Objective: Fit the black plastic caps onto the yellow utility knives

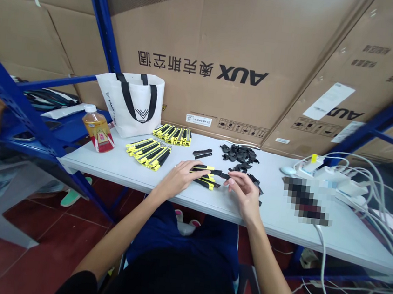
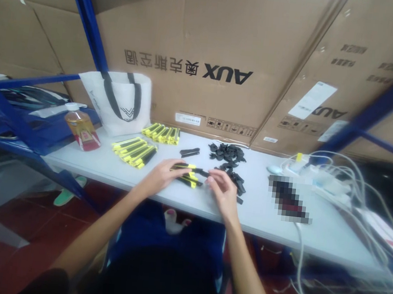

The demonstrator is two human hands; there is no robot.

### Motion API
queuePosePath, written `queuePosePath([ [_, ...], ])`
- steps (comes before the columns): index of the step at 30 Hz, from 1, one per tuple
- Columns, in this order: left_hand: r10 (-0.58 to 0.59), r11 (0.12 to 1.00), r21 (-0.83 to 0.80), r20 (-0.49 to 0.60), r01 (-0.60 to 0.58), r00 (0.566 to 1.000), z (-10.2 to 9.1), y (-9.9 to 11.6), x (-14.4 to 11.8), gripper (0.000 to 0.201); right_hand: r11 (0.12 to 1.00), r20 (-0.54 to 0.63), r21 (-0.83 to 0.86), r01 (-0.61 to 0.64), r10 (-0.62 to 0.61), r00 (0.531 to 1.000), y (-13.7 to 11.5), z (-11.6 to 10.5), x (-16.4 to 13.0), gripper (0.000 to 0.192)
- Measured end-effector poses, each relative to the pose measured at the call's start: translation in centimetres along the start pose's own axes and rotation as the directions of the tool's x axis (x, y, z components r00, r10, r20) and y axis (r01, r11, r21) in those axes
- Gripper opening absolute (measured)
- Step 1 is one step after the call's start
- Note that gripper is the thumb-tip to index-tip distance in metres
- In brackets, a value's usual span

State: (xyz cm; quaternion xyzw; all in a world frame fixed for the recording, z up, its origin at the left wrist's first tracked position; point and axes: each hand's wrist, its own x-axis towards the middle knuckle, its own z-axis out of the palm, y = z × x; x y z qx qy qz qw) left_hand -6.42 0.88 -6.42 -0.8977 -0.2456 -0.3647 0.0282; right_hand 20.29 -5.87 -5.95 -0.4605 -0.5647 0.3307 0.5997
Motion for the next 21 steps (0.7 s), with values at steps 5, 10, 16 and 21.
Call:
queuePosePath([
  [5, -0.004, 1.000, -0.004, 0.016, 0.004, 1.000, 0.06, -0.03, 0.01, 0.053, 1.000, -0.017, 0.031, 0.005, -0.005, 1.000, 0.31, -0.14, 0.09, 0.030],
  [10, 0.016, 1.000, 0.008, 0.039, -0.017, 0.999, 0.08, 0.05, 0.09, 0.052, 0.999, -0.043, 0.049, -0.006, 0.009, 0.999, 0.44, -0.34, 0.21, 0.028],
  [16, 0.013, 1.000, 0.027, 0.058, -0.014, 0.998, 0.06, -0.03, -0.05, 0.054, 0.989, -0.059, 0.108, -0.100, 0.107, 0.993, 0.31, -0.11, 0.44, 0.030],
  [21, -0.010, 1.000, 0.013, 0.048, 0.009, 0.999, 0.12, -0.04, 0.06, 0.054, 0.985, -0.050, 0.139, -0.103, 0.110, 0.993, 0.37, -0.24, 0.42, 0.030],
])
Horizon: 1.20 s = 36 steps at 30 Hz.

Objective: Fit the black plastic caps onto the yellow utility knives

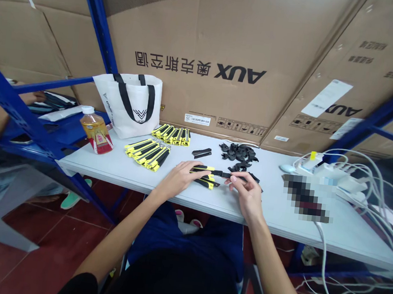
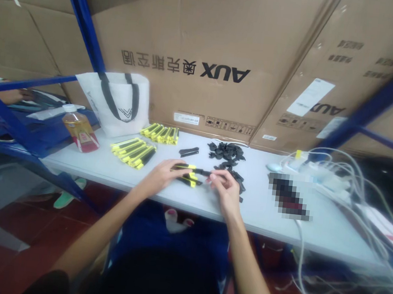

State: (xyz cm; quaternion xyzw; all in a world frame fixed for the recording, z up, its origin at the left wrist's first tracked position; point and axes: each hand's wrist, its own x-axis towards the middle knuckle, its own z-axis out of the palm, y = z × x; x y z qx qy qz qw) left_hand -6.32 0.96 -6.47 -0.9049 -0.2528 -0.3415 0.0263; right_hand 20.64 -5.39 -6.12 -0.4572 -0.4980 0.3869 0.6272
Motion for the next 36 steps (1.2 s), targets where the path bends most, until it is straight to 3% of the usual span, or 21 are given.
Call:
queuePosePath([
  [12, -0.009, 1.000, -0.014, -0.014, 0.009, 1.000, -0.1, 0.0, 0.0, 0.054, 0.998, 0.013, -0.057, 0.026, -0.025, 1.000, -0.1, 0.1, -0.1, 0.037],
  [22, -0.001, 0.998, -0.070, -0.055, -0.003, 0.998, -0.6, 0.4, 0.2, 0.038, 0.997, -0.073, 0.064, 0.051, -0.046, 0.996, -0.4, 0.5, 0.1, 0.035],
  [28, 0.059, 0.994, -0.092, -0.070, -0.065, 0.996, -0.7, 0.5, 0.2, 0.032, 0.990, 0.092, -0.126, 0.059, -0.047, 0.995, -0.3, 0.0, -0.3, 0.027],
  [32, 0.092, 0.987, -0.127, -0.075, -0.101, 0.993, -1.0, 0.7, 0.3, 0.029, 0.979, 0.097, -0.175, 0.100, -0.084, 0.992, -0.4, 0.1, -0.2, 0.025],
  [36, 0.131, 0.979, -0.145, -0.077, -0.141, 0.988, -1.2, 0.8, 0.3, 0.027, 0.960, 0.197, -0.240, 0.147, -0.100, 0.975, -0.6, 0.5, 0.0, 0.029],
])
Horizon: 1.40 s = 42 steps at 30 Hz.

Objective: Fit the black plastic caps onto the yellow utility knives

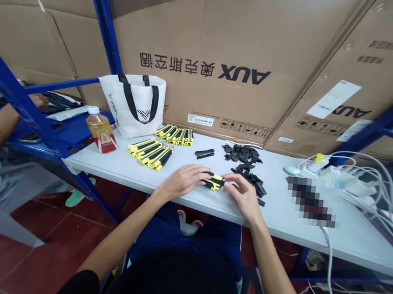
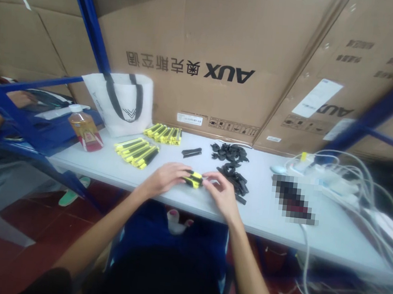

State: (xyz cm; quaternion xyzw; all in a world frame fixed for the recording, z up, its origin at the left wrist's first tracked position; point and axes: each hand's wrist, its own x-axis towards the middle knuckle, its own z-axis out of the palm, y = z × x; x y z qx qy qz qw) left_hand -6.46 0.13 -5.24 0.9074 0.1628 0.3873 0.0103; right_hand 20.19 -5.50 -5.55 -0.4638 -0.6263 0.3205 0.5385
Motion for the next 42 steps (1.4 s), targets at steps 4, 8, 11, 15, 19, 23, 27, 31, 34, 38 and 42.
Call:
queuePosePath([
  [4, 0.018, 1.000, 0.006, -0.001, -0.018, 1.000, 0.0, -0.1, 0.0, 0.032, 0.997, 0.051, -0.079, 0.024, -0.020, 0.999, 0.0, 0.0, 0.1, 0.035],
  [8, 0.064, 0.995, 0.070, 0.009, -0.064, 0.998, 0.2, -0.4, -0.3, 0.041, 0.990, 0.089, -0.135, 0.044, -0.032, 0.996, 0.4, -0.1, 0.1, 0.038],
  [11, 0.082, 0.991, 0.102, 0.019, -0.083, 0.996, 0.1, -0.7, -0.6, 0.044, 0.984, 0.073, -0.177, 0.030, -0.017, 0.997, 0.5, 0.0, 0.0, 0.039],
  [15, 0.077, 0.988, 0.131, 0.047, -0.082, 0.996, 0.1, -0.6, -0.6, 0.047, 0.971, 0.038, -0.230, 0.064, -0.057, 0.998, 0.2, 0.4, 0.0, 0.035],
  [19, 0.085, 0.990, 0.105, 0.057, -0.091, 0.995, 0.7, -0.3, -0.2, 0.045, 0.963, 0.033, -0.256, 0.084, -0.078, 0.996, -0.2, 0.7, 0.0, 0.033],
  [23, 0.064, 0.997, 0.049, 0.024, -0.065, 0.998, 1.1, 0.0, 0.1, 0.046, 0.974, 0.028, -0.203, 0.097, -0.094, 0.995, -0.3, 0.5, 0.0, 0.036],
  [27, 0.032, 0.999, 0.032, -0.016, -0.032, 0.999, 1.0, 0.0, 0.0, 0.049, 0.984, -0.018, -0.166, 0.060, -0.064, 0.998, -0.2, 0.3, 0.0, 0.041],
  [31, 0.020, 0.999, 0.041, -0.026, -0.019, 0.999, 0.9, -0.1, -0.2, 0.060, 0.993, -0.189, -0.118, 0.020, -0.042, 0.981, 0.3, 0.3, 0.0, 0.039],
  [34, 0.003, 0.999, 0.049, -0.017, -0.003, 1.000, 1.0, -0.1, -0.4, 0.066, 0.998, -0.359, -0.066, 0.022, -0.044, 0.932, 0.6, 0.3, -0.1, 0.037],
  [38, -0.096, 0.994, 0.051, 0.020, 0.095, 0.995, 0.9, -0.7, 0.2, 0.055, 0.978, -0.455, -0.206, 0.046, -0.137, 0.880, 0.7, -1.1, -0.2, 0.035],
  [42, -0.232, 0.972, 0.089, 0.224, 0.218, 0.947, 0.7, -2.6, 2.0, 0.041, 0.703, -0.317, -0.710, 0.024, -0.350, 0.882, 1.2, -3.6, -0.3, 0.029],
])
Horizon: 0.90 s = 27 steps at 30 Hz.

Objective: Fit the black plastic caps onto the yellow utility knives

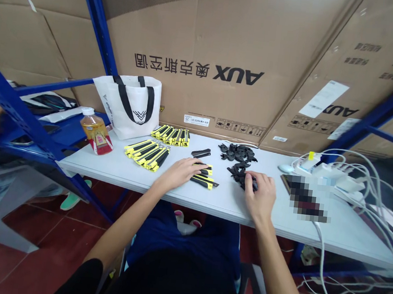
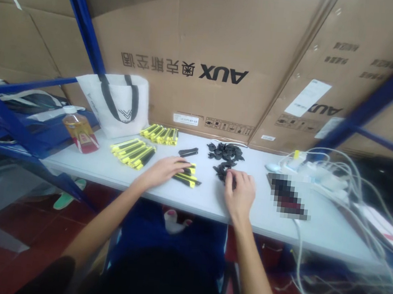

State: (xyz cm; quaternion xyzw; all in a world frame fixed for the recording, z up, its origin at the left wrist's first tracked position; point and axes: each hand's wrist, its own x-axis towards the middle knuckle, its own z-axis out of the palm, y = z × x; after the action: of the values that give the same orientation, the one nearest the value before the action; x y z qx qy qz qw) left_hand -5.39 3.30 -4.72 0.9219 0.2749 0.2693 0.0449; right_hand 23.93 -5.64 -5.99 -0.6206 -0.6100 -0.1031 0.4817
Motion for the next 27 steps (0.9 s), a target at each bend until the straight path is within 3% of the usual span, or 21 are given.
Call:
queuePosePath([
  [3, -0.055, 0.998, 0.027, 0.137, 0.051, 0.989, -0.1, -1.1, 1.9, 0.038, 0.937, 0.097, -0.330, 0.114, -0.087, 0.992, 1.0, -0.3, 0.0, 0.026],
  [6, -0.093, 0.996, 0.014, 0.182, 0.092, 0.979, 0.0, -1.6, 3.1, 0.038, 0.869, 0.142, -0.476, 0.135, -0.076, 0.987, 0.8, 0.0, -0.4, 0.027],
  [11, -0.098, 0.995, -0.025, 0.081, 0.100, 0.992, -0.1, -0.5, 2.2, 0.036, 0.807, 0.110, -0.584, 0.086, -0.027, 0.994, 0.2, 0.3, -0.7, 0.028],
  [16, -0.107, 0.992, -0.072, -0.058, 0.103, 0.993, 0.3, 1.1, -1.5, 0.032, 0.814, 0.135, -0.572, 0.101, -0.028, 0.990, 0.5, 0.3, -0.8, 0.027],
  [23, -0.048, 0.994, -0.095, -0.008, 0.047, 0.999, 1.4, 1.2, -3.1, 0.022, 0.879, 0.133, -0.460, 0.127, -0.073, 0.988, 1.3, 0.6, -0.4, 0.027],
  [27, -0.022, 0.996, -0.084, 0.003, 0.022, 1.000, 1.2, 1.2, -2.9, 0.020, 0.968, 0.136, -0.193, 0.161, -0.136, 0.981, 0.9, 0.5, -0.1, 0.027],
])
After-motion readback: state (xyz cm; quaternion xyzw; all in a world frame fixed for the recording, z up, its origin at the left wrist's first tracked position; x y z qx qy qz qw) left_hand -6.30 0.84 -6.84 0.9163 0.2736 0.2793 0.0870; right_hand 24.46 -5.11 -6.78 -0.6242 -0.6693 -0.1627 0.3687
